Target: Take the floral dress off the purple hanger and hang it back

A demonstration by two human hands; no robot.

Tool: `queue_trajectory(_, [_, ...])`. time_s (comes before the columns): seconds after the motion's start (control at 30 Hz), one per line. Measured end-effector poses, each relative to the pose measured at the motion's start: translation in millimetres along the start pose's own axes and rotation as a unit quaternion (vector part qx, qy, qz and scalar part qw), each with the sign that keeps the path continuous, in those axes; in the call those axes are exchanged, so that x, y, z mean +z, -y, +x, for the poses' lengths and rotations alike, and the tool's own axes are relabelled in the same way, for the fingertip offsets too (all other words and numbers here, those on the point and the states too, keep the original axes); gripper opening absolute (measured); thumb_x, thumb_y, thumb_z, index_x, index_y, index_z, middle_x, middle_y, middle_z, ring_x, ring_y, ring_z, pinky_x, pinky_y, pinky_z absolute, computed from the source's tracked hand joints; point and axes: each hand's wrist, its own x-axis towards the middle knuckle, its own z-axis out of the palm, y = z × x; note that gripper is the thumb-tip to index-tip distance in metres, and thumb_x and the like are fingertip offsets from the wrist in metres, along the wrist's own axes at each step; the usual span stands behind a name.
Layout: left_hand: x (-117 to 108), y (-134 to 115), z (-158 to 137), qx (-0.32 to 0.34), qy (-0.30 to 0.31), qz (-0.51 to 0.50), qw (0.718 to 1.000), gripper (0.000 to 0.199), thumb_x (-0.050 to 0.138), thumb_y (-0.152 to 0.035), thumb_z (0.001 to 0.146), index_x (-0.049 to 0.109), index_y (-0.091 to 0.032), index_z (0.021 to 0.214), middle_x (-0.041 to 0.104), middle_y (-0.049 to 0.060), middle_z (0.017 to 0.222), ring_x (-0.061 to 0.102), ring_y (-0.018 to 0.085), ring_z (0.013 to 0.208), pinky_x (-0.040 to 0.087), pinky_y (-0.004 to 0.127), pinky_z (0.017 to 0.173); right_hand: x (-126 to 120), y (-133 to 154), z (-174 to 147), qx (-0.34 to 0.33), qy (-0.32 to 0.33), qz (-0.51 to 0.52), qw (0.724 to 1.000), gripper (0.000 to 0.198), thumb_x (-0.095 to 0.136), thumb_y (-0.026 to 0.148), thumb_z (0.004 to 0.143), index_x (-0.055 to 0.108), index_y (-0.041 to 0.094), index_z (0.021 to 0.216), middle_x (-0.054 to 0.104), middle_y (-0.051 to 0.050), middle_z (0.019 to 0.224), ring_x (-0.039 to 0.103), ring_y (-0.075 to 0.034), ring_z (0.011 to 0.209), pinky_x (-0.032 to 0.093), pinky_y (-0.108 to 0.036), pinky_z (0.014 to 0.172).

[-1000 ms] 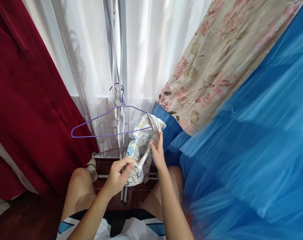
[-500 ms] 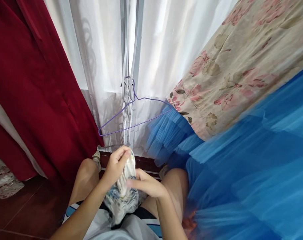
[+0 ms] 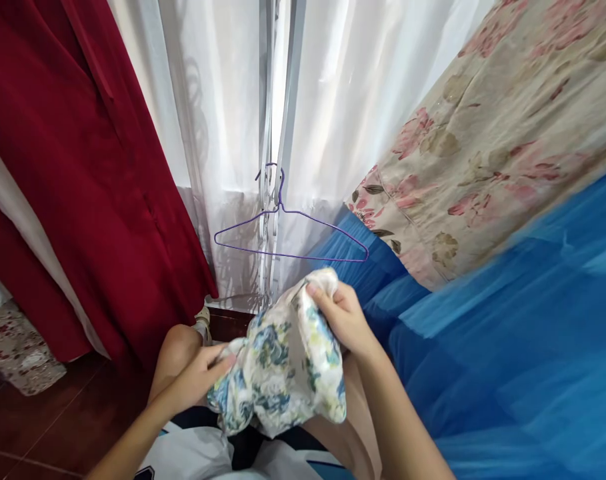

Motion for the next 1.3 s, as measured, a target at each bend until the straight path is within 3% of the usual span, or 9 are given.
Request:
queue_trajectory(0.1, [-37.8, 0.5, 9.9, 0.03, -0.06, 0.068, 0.995, 0.037, 0.058, -0.05, 0.089, 0.059, -0.017, 0.072, 0.055, 0.0, 0.068, 0.049, 0.015, 0.065, 0.038, 0.023, 0.058, -10.4, 8.5, 43.5, -0.114, -0.062, -0.11, 0.985, 0.036, 0.066, 0.053, 0.084, 0.064, 0.018, 0.074, 0.062, -0.003, 0.068, 0.054, -0.017, 0.062, 0.043, -0.028, 0.057])
queue_trajectory(0.23, [-97.2, -13.2, 30.9, 0.079, -0.087, 0.058, 0.991, 0.031, 0.059, -0.047, 0.086, 0.063, -0.018, 0.073, 0.059, 0.002, 0.071, 0.053, 0.019, 0.07, 0.043, 0.026, 0.065, -15.0, 0.8, 94.7, -0.194, -0.036, -0.217, 0.956, 0.039, 0.057, 0.056, 0.088, 0.068, 0.018, 0.089, 0.067, -0.006, 0.091, 0.059, -0.02, 0.082, 0.045, -0.03, 0.073])
queue_trajectory(0.37, [-150.1, -42.2, 58.8, 0.145, -0.095, 0.121, 0.977, 0.025, 0.053, -0.038, 0.084, 0.068, -0.018, 0.079, 0.067, 0.006, 0.084, 0.061, 0.024, 0.085, 0.046, 0.032, 0.082, -19.5, -21.9, 106.0, -0.148, 0.037, -0.298, 0.942, 0.051, 0.052, 0.064, 0.086, 0.051, 0.02, 0.061, 0.048, 0.001, 0.059, 0.04, -0.014, 0.056, 0.031, -0.028, 0.055])
queue_trajectory(0.47, [-173.3, -69.4, 78.7, 0.216, -0.105, 0.3, 0.923, 0.026, 0.044, -0.028, 0.086, 0.069, -0.019, 0.082, 0.069, 0.007, 0.091, 0.062, 0.023, 0.092, 0.045, 0.034, 0.089, -20.7, -30.2, 93.2, -0.137, 0.058, -0.313, 0.938, 0.052, 0.048, 0.062, 0.09, 0.038, 0.021, 0.06, 0.033, 0.004, 0.056, 0.03, -0.012, 0.055, 0.022, -0.028, 0.052])
queue_trajectory(0.6, [-178.4, -109.4, 97.3, 0.291, -0.141, 0.383, 0.865, 0.027, 0.04, -0.023, 0.09, 0.066, -0.019, 0.086, 0.071, 0.007, 0.102, 0.063, 0.021, 0.099, 0.045, 0.034, 0.094, -17.9, -26.5, 77.1, -0.138, 0.055, -0.323, 0.935, 0.053, 0.049, 0.062, 0.09, 0.031, 0.022, 0.061, 0.027, 0.004, 0.057, 0.027, -0.012, 0.055, 0.019, -0.028, 0.051])
queue_trajectory(0.8, [-173.3, -136.1, 92.5, 0.291, -0.116, 0.374, 0.873, 0.025, 0.038, -0.019, 0.09, 0.063, -0.02, 0.09, 0.067, 0.005, 0.123, 0.061, 0.022, 0.114, 0.045, 0.032, 0.098, -12.6, -28.6, 70.6, -0.131, 0.049, -0.323, 0.936, 0.053, 0.048, 0.062, 0.09, 0.034, 0.02, 0.061, 0.03, 0.003, 0.057, 0.028, -0.011, 0.055, 0.021, -0.026, 0.051])
queue_trajectory(1.07, [-188.3, -126.5, 64.7, 0.228, -0.261, 0.464, 0.815, 0.029, 0.039, -0.02, 0.091, 0.067, -0.021, 0.097, 0.071, 0.003, 0.087, 0.065, 0.018, 0.076, 0.044, 0.025, 0.071, 5.1, -38.0, 65.1, -0.138, 0.052, -0.305, 0.941, 0.047, 0.049, 0.054, 0.092, 0.039, 0.019, 0.062, 0.033, 0.003, 0.06, 0.031, -0.012, 0.058, 0.024, -0.027, 0.053])
queue_trajectory(1.2, [-176.7, -149.3, 86.7, 0.241, -0.305, 0.472, 0.791, 0.031, 0.039, -0.018, 0.089, 0.069, -0.021, 0.098, 0.073, 0.003, 0.091, 0.065, 0.019, 0.077, 0.042, 0.025, 0.069, 7.6, -40.2, 60.7, -0.136, 0.035, -0.306, 0.941, 0.046, 0.05, 0.052, 0.092, 0.038, 0.019, 0.061, 0.033, 0.003, 0.058, 0.032, -0.012, 0.057, 0.024, -0.027, 0.053])
queue_trajectory(1.3, [-175.1, -157.2, 111.2, 0.198, -0.308, 0.496, 0.787, 0.031, 0.041, -0.016, 0.085, 0.071, -0.022, 0.09, 0.073, 0.004, 0.085, 0.065, 0.021, 0.074, 0.04, 0.027, 0.066, 7.1, -39.1, 55.3, -0.156, 0.007, -0.33, 0.931, 0.044, 0.05, 0.05, 0.092, 0.042, 0.019, 0.062, 0.037, 0.003, 0.057, 0.035, -0.013, 0.056, 0.025, -0.027, 0.054])
